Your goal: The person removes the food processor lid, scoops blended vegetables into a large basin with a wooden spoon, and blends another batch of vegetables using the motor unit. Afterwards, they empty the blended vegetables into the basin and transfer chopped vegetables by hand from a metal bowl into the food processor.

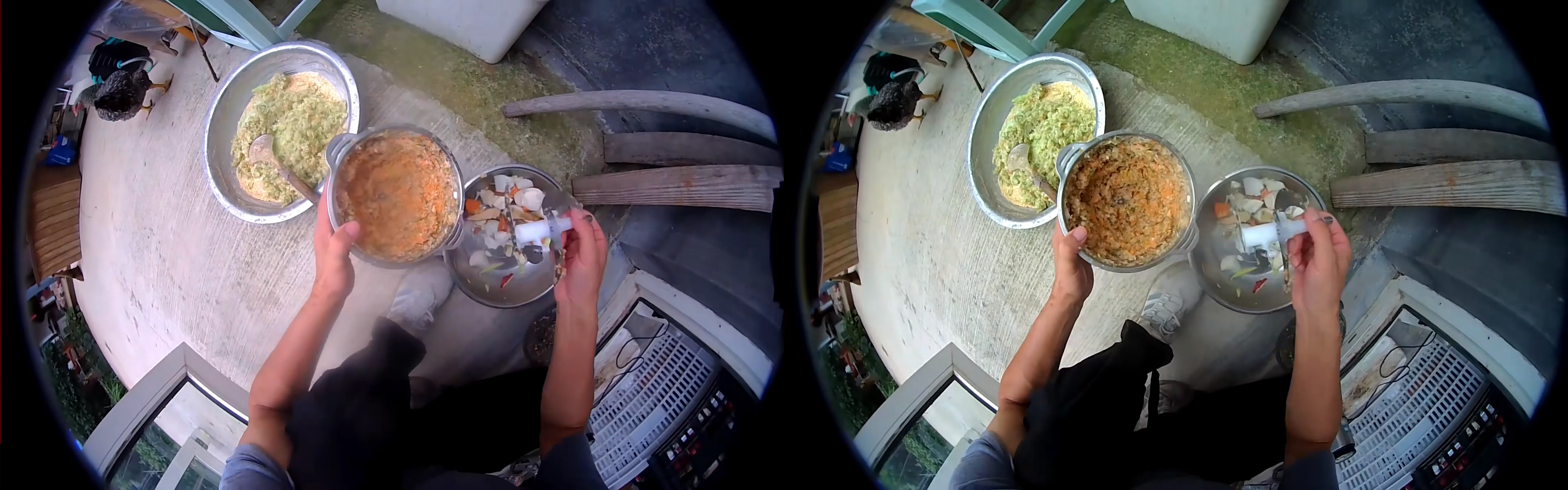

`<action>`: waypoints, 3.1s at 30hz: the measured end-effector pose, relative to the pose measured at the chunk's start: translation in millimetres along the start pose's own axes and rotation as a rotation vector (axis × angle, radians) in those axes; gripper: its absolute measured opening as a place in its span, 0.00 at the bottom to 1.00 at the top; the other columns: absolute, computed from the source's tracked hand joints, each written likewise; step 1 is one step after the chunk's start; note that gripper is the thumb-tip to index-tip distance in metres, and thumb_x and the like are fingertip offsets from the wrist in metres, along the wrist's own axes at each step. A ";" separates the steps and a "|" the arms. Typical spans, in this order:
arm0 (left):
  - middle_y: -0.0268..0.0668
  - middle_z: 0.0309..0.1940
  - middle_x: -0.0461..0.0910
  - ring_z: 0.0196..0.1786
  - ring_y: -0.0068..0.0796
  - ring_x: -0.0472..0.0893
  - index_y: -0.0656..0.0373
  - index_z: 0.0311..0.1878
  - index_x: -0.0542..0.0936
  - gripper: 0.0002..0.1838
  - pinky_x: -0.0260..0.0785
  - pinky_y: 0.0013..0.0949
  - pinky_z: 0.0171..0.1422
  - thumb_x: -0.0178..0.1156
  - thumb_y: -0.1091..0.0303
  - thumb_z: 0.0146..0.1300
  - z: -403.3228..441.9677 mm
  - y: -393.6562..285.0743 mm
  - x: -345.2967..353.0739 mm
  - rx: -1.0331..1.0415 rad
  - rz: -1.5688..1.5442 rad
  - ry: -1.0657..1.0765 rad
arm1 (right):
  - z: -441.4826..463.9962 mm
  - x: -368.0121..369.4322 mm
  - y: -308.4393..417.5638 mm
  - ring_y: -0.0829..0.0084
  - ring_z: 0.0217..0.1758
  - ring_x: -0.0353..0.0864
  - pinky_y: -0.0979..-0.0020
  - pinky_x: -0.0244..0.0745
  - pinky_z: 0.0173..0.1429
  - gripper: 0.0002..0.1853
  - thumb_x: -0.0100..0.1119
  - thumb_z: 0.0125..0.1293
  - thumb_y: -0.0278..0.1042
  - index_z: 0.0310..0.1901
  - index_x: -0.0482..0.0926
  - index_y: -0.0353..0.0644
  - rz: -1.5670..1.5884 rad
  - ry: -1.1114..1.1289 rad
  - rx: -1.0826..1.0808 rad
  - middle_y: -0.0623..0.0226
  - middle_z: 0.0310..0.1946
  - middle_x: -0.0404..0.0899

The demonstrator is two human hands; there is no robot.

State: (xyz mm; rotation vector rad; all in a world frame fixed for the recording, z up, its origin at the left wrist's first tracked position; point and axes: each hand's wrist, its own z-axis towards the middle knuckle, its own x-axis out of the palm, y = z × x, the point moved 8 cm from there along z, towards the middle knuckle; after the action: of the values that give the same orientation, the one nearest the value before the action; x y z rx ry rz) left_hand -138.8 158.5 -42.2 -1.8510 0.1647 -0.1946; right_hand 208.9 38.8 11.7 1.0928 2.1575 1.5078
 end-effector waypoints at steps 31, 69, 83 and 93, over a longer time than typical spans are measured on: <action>0.34 0.60 0.76 0.59 0.31 0.76 0.49 0.71 0.70 0.32 0.70 0.38 0.56 0.58 0.52 0.64 64.3 -69.0 -291.6 0.294 0.090 -0.833 | -43.5 313.3 -191.1 0.42 0.41 0.86 0.46 0.80 0.44 0.26 0.56 0.73 0.34 0.71 0.70 0.39 -0.979 0.851 -0.354 0.42 0.38 0.85; 0.49 0.56 0.73 0.54 0.50 0.81 0.42 0.71 0.76 0.49 0.77 0.46 0.55 0.73 0.56 0.36 115.0 -128.4 -144.0 0.695 1.419 -0.590 | -23.6 306.3 -168.8 0.75 0.24 0.72 0.68 0.72 0.32 0.24 0.55 0.79 0.36 0.74 0.73 0.45 -0.416 0.900 -0.120 0.66 0.25 0.75; 0.44 0.57 0.75 0.58 0.43 0.80 0.50 0.72 0.76 0.45 0.75 0.43 0.61 0.73 0.55 0.45 103.0 -138.1 -154.1 0.634 1.101 -0.605 | -15.8 312.9 -172.6 0.55 0.39 0.90 0.60 0.80 0.39 0.23 0.55 0.78 0.37 0.72 0.74 0.48 -0.460 0.743 -0.378 0.49 0.40 0.87; 0.48 0.55 0.74 0.51 0.47 0.82 0.48 0.68 0.79 0.46 0.79 0.44 0.52 0.78 0.49 0.39 108.8 -148.9 -129.8 0.804 1.296 -0.572 | -42.1 302.1 -185.0 0.81 0.36 0.75 0.72 0.75 0.44 0.24 0.54 0.79 0.36 0.73 0.72 0.37 -0.212 0.925 0.028 0.66 0.33 0.83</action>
State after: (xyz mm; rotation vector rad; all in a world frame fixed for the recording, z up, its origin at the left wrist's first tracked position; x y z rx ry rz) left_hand -239.7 330.1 63.7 -0.6829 0.7136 1.0108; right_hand -96.3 197.7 -82.2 0.1039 2.7165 2.1326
